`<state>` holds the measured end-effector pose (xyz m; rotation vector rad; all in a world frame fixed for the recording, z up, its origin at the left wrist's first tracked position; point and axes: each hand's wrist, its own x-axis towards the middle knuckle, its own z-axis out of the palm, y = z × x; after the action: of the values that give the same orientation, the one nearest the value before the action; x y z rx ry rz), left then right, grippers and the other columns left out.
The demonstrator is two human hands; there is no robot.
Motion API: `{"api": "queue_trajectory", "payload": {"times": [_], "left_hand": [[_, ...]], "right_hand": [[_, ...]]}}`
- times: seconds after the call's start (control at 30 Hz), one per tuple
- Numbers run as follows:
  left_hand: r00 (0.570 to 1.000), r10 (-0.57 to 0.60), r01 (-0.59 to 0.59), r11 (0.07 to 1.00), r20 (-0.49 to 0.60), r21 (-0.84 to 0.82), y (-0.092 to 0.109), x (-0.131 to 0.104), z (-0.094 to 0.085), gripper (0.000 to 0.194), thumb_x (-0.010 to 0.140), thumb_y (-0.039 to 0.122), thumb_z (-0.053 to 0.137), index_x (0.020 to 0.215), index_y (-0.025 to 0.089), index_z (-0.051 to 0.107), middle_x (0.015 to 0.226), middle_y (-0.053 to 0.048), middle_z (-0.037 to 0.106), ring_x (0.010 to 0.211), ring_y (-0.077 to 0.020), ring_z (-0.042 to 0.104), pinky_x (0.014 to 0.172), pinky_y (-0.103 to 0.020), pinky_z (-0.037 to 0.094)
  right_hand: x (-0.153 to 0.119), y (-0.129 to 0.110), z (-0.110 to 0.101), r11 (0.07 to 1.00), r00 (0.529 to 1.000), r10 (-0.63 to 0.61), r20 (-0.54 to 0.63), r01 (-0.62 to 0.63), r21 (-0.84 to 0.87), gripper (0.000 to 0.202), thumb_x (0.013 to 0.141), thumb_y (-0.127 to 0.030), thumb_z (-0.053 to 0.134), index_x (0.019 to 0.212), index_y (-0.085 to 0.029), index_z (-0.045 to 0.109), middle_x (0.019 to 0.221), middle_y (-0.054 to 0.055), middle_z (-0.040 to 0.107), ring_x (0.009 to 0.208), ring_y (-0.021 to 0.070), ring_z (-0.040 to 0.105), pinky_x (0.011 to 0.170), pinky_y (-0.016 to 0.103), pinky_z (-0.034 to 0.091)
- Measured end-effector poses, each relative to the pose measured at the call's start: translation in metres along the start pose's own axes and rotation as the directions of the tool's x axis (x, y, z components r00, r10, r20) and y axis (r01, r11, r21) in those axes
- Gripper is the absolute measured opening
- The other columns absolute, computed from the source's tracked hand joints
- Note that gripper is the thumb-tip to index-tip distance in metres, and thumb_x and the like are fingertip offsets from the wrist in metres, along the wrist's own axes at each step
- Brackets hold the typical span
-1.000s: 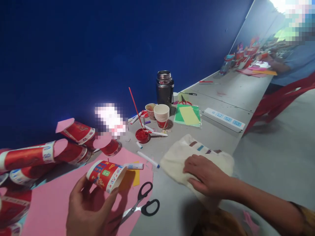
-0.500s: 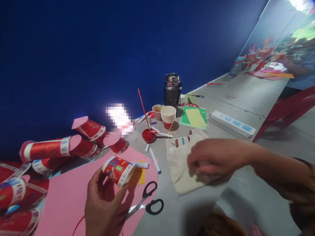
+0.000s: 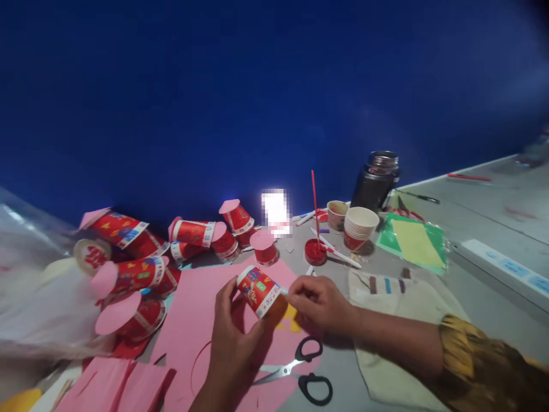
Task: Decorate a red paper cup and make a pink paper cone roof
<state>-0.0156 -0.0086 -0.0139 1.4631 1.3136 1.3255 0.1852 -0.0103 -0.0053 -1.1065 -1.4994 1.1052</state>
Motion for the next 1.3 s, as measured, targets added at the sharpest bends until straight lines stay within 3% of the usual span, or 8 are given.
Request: {"api": "queue_trajectory", "payload": {"times": [0.13, 0.43, 0.6, 0.67, 0.77, 0.87, 1.1, 1.3], "left_hand": [[1.0, -0.026, 0.026, 1.0, 0.01, -0.011, 0.003, -0.002, 0.003, 0.075, 0.073, 0.028, 0.082, 0.139, 0.025, 0.048, 0.141, -0.013, 0.055, 0.125, -0.0312, 0.062, 0.106, -0.047, 0.053], [1.0, 0.021, -0.021, 1.0, -0.001, -0.014, 0.002, -0.004, 0.002, 0.073, 0.073, 0.014, 0.071, 0.14, 0.025, 0.044, 0.142, -0.012, 0.054, 0.132, -0.0296, 0.058, 0.111, -0.046, 0.048], [0.999, 0.043, -0.045, 0.998, 0.03, 0.038, 0.002, -0.006, 0.003, 0.078, 0.069, 0.011, 0.066, 0.142, 0.024, 0.044, 0.145, -0.012, 0.053, 0.135, -0.0306, 0.055, 0.114, -0.05, 0.046], [0.996, 0.061, -0.065, 0.996, 0.062, 0.065, 0.004, -0.007, 0.003, 0.078, 0.068, 0.013, 0.067, 0.143, 0.025, 0.045, 0.146, -0.012, 0.054, 0.136, -0.0321, 0.054, 0.115, -0.051, 0.045], [0.981, 0.118, -0.132, 0.988, 0.156, 0.078, 0.007, -0.01, 0.001, 0.081, 0.069, 0.014, 0.067, 0.146, 0.026, 0.044, 0.148, -0.011, 0.054, 0.138, -0.033, 0.054, 0.116, -0.051, 0.045], [0.952, 0.18, -0.203, 0.977, 0.25, 0.071, 0.008, -0.013, 0.0, 0.081, 0.074, 0.017, 0.071, 0.149, 0.026, 0.041, 0.153, -0.012, 0.052, 0.14, -0.0336, 0.054, 0.117, -0.05, 0.046], [0.898, 0.197, -0.211, 0.977, 0.394, -0.008, 0.007, -0.019, 0.003, 0.083, 0.078, 0.017, 0.075, 0.152, 0.028, 0.037, 0.157, -0.013, 0.046, 0.143, -0.0323, 0.05, 0.119, -0.05, 0.043], [0.871, 0.151, -0.173, 0.985, 0.468, 0.005, 0.011, -0.017, 0.0, 0.093, 0.075, 0.015, 0.075, 0.156, 0.028, 0.031, 0.16, -0.015, 0.041, 0.145, -0.0351, 0.048, 0.119, -0.053, 0.042]], "right_hand": [[-0.025, 0.0, 0.009, 0.992, 0.987, 0.057, 0.151, -0.074, 0.106, 0.027, 0.094, -0.045, 0.06, 0.084, -0.02, 0.065, 0.06, -0.002, 0.061, 0.044, 0.0105, 0.053, 0.041, 0.021, 0.038], [-0.032, -0.021, 0.01, 0.992, 0.948, 0.109, 0.3, -0.125, 0.034, 0.021, 0.091, -0.034, 0.061, 0.078, -0.018, 0.063, 0.061, -0.002, 0.06, 0.05, 0.0107, 0.055, 0.047, 0.02, 0.039], [-0.03, -0.014, -0.011, 0.978, 0.999, 0.015, 0.045, -0.005, -0.21, 0.021, 0.095, -0.033, 0.058, 0.083, -0.019, 0.068, 0.072, 0.002, 0.068, 0.059, 0.0146, 0.061, 0.056, 0.025, 0.049], [-0.027, -0.002, -0.019, 0.937, 0.994, -0.099, -0.047, 0.077, -0.341, 0.019, 0.096, -0.034, 0.058, 0.098, -0.019, 0.07, 0.088, 0.006, 0.073, 0.074, 0.0196, 0.068, 0.07, 0.033, 0.057], [-0.024, 0.013, -0.031, 0.812, 0.954, -0.288, 0.079, 0.287, -0.509, 0.064, 0.085, -0.036, 0.075, 0.143, -0.02, 0.053, 0.139, 0.018, 0.063, 0.127, 0.0349, 0.06, 0.106, 0.053, 0.051], [-0.021, 0.012, -0.04, 0.741, 0.92, -0.334, 0.203, 0.39, -0.547, 0.102, 0.078, -0.042, 0.085, 0.16, -0.022, 0.029, 0.156, 0.021, 0.048, 0.142, 0.0389, 0.049, 0.115, 0.059, 0.043], [-0.018, 0.001, -0.046, 0.745, 0.878, -0.394, 0.273, 0.479, -0.464, 0.093, 0.085, -0.031, 0.077, 0.162, -0.025, 0.025, 0.156, 0.018, 0.049, 0.144, 0.0338, 0.048, 0.119, 0.054, 0.041], [-0.018, 0.005, -0.046, 0.737, 0.886, -0.39, 0.251, 0.463, -0.492, 0.1, 0.077, -0.041, 0.085, 0.159, -0.022, 0.031, 0.148, 0.019, 0.054, 0.135, 0.0361, 0.054, 0.113, 0.054, 0.046]]}}
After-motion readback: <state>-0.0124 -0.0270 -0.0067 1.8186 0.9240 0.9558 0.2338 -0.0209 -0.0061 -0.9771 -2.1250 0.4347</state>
